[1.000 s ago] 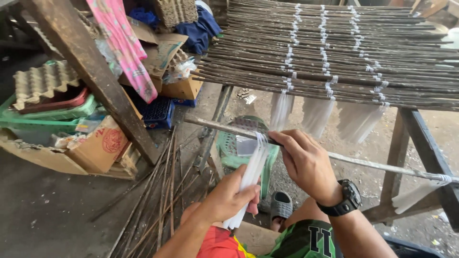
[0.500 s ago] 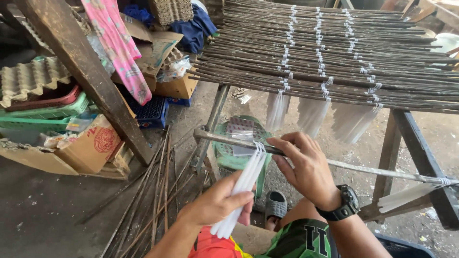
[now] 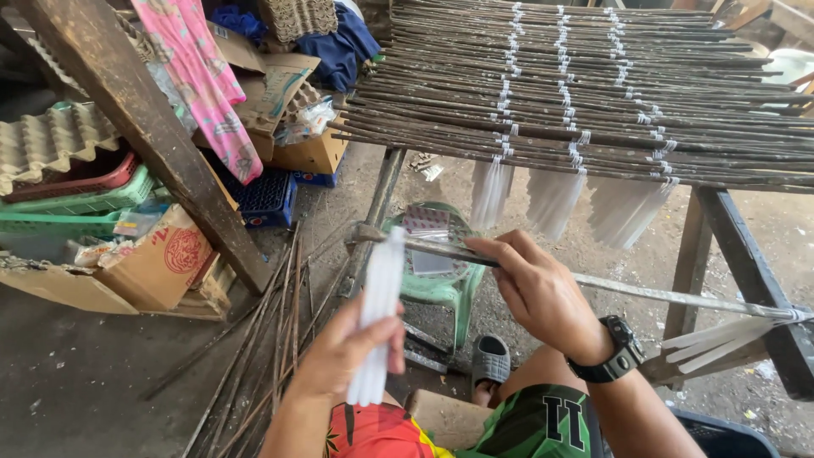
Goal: The person is removing bundles of candles from a drying rack using a wooden stick, then manually inserting the bundles into clear plastic bags and placing the finished products into a plastic crate.
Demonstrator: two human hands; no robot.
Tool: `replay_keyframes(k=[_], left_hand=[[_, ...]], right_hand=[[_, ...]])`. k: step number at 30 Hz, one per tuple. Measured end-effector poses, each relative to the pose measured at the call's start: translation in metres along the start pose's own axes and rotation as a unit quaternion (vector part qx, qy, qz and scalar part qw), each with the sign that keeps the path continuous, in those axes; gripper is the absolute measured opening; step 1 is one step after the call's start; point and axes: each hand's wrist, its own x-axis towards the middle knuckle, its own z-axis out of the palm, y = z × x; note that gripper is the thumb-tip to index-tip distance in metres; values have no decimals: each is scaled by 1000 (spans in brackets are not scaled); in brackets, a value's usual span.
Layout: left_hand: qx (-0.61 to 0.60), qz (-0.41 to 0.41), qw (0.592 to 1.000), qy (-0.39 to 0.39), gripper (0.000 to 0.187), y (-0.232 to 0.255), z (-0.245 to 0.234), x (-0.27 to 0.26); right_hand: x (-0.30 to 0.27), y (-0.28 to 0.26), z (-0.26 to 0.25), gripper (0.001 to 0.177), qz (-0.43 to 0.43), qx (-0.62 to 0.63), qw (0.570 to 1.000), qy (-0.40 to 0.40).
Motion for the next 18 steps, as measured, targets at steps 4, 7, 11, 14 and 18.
replay_keyframes(k=[4,7,11,14,18], left_hand=[[-43,17,996,71,31,7,-24,-8],[79,21,996,19,35,7,-28,-9],[80,-9,997,-10,36,9,-44,-9],[119,34,992,10,24,21,-52,-10],[221,103,963,118,20,20,-80,-3]], right_hand=[[-2,5,3,38,-25,17,1000,0],[-1,6,8,40,-24,3,1000,-8],[0,8,9,40,-28,27,999,-3],[-2,13,14,39,14,31,999,-9],[-4,18,17,38,77,31,996,-23]])
